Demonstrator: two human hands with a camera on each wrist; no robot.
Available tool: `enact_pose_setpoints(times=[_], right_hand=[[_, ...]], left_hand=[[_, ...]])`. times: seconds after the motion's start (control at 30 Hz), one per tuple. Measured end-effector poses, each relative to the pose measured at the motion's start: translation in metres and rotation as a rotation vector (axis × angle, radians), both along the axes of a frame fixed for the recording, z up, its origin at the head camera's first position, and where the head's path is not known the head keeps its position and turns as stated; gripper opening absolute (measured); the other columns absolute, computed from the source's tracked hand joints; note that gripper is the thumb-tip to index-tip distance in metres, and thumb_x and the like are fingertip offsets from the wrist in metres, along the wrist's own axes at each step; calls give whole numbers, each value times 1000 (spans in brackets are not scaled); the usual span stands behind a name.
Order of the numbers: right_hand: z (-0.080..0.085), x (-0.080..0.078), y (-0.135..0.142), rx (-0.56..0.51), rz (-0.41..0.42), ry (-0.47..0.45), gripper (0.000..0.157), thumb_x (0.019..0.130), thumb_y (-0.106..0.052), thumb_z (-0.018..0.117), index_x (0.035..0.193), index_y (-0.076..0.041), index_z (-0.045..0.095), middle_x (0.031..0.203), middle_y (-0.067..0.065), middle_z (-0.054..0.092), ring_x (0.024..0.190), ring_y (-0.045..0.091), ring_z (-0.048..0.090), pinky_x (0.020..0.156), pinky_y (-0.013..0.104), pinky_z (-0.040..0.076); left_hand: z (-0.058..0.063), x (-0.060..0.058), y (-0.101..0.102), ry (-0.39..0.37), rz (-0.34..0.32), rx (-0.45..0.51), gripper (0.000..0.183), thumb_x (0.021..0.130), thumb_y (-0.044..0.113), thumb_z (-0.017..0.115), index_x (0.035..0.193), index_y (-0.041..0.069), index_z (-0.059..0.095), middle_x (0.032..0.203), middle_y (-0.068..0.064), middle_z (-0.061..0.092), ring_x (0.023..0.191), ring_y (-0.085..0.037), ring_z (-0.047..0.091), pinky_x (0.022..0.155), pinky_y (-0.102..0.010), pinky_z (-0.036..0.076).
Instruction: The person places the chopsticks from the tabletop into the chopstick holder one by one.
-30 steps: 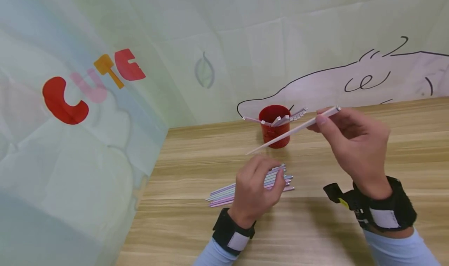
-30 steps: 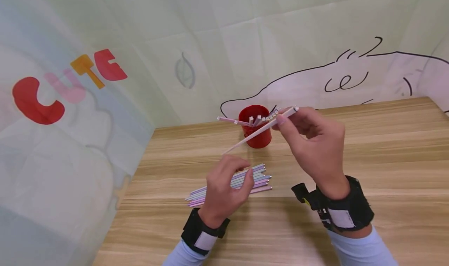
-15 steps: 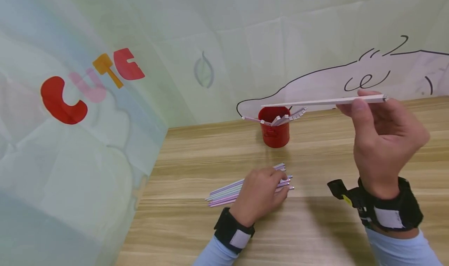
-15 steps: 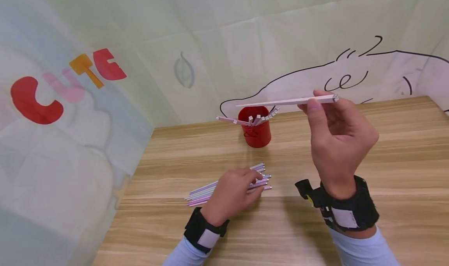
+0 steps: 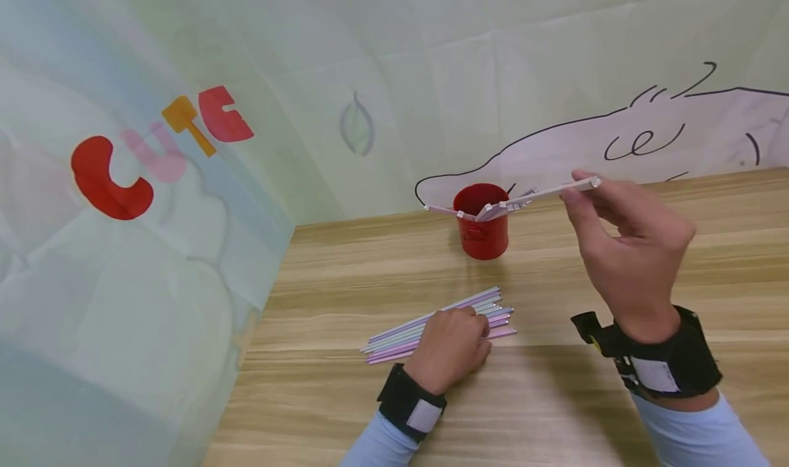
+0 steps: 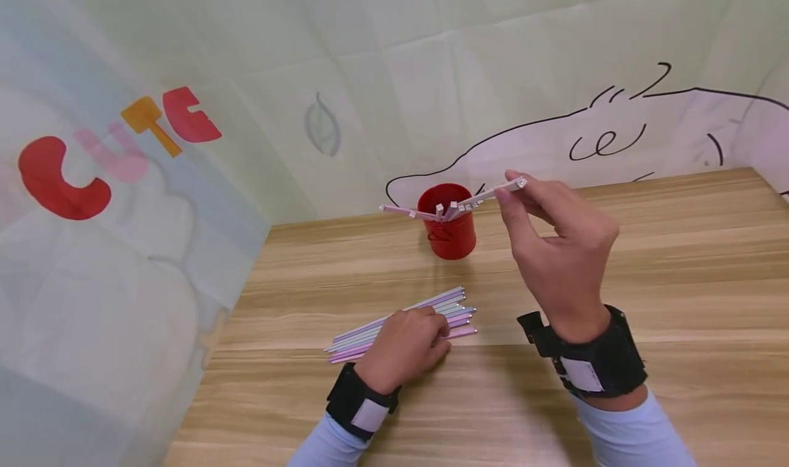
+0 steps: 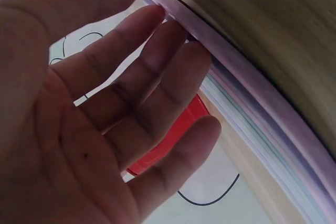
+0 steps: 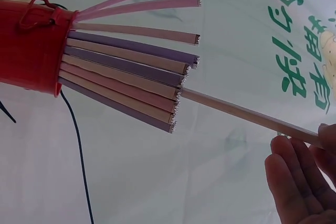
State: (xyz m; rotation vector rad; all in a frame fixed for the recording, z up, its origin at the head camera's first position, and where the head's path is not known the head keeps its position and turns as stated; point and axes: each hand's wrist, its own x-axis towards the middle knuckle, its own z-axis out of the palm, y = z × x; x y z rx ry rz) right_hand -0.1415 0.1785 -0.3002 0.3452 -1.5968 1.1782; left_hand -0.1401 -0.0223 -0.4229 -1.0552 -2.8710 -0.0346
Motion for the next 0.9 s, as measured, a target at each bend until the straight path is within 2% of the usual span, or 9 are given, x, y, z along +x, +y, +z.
enact_pose_setpoints(times=[0.17, 0.33, 0.67, 0.9], right_hand=[[-5, -3, 1, 101, -15, -81, 30, 70, 2, 76, 99, -2, 70, 90, 11, 70, 77, 19, 65, 75, 19, 50], [-1, 2, -3, 172, -14, -170, 36, 71, 1, 75, 106, -2, 68, 93, 11, 70, 79, 17, 64, 76, 16, 48], [5, 9, -7, 202, -24, -169, 25, 73, 1, 73, 97, 3, 69, 91, 14, 69, 77, 20, 64, 76, 12, 45], [-7, 0, 1, 224, -13, -167, 22, 76, -8, 73, 97, -3, 70, 91, 8, 70, 77, 16, 64, 76, 13, 47]], left_hand=[[0, 0, -1, 0, 0, -10, 7, 79, 19, 64, 72, 19, 64, 62, 7, 50, 55, -8, 44, 45, -24, 36], [-2, 0, -2, 26, -17, -38, 5, 79, 19, 66, 74, 19, 66, 64, 6, 55, 57, -8, 49, 45, -24, 38], [-4, 0, -1, 26, -12, -45, 4, 79, 16, 66, 78, 19, 69, 67, 5, 58, 58, -8, 51, 45, -23, 40], [-2, 1, 0, -17, -9, -16, 4, 77, 15, 66, 79, 18, 67, 67, 6, 55, 57, -8, 47, 44, -22, 38]])
